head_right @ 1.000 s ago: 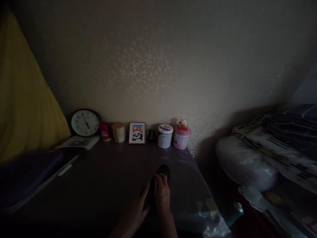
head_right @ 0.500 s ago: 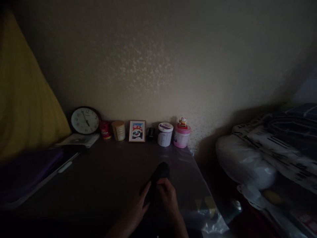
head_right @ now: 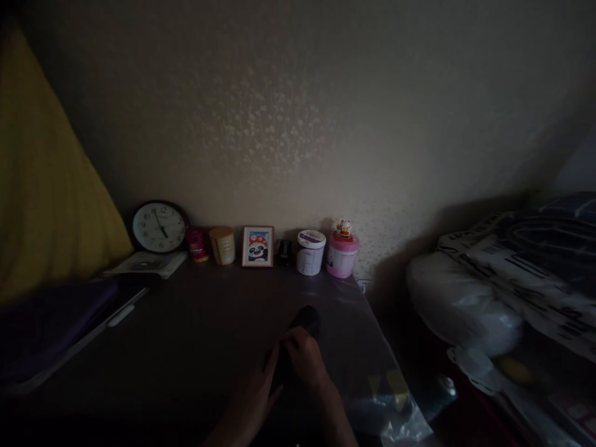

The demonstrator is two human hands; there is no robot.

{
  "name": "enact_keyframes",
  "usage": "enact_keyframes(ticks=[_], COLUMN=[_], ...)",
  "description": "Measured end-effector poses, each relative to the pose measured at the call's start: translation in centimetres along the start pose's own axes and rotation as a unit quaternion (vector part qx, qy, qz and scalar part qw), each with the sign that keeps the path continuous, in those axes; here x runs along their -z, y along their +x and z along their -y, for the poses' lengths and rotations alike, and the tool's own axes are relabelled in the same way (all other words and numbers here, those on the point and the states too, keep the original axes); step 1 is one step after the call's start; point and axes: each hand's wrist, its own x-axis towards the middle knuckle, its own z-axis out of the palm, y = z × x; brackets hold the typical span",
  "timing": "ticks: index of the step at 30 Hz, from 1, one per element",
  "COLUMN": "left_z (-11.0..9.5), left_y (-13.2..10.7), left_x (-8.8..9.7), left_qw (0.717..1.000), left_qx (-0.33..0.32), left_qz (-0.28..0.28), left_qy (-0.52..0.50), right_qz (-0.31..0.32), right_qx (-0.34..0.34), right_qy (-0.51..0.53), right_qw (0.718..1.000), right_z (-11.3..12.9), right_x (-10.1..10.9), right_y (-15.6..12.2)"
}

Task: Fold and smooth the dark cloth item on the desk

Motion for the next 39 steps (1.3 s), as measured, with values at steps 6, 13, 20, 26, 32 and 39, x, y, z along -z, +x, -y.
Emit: enact_keyframes(ticks=[6, 13, 20, 26, 32, 39], left_z=[0.5, 1.2, 1.6, 2.0, 2.3, 2.2], left_y=[-0.2, -1.0, -1.1, -1.9, -2.8, -3.3], left_x=[-0.1, 1.7, 1.5, 1.4, 2.2, 1.9], left_qw=[0.997, 0.993, 0.992, 0.991, 0.98, 0.99], left_qx=[0.015, 0.028, 0.027, 0.033, 0.032, 0.019], left_qz=[0.047, 0.066, 0.071, 0.081, 0.104, 0.098], left_qy=[-0.054, -0.09, -0.101, -0.103, -0.166, -0.097], right_qz=[0.007, -0.058, -0.069, -0.096, -0.078, -0.116], right_qx=[-0.026, 0.035, -0.032, -0.081, -0.051, -0.101], right_qy=[-0.16, 0.001, 0.062, 0.06, 0.016, 0.01], right_qw=[0.987, 0.998, 0.995, 0.99, 0.996, 0.988], right_z=[0.9, 0.5, -0.4, -0.9, -2.0, -3.9], right_x=[-1.0, -0.1, 0.7, 2.4, 3.1, 4.8], right_y=[1.3, 0.8, 0.5, -0.7, -2.6, -4.3])
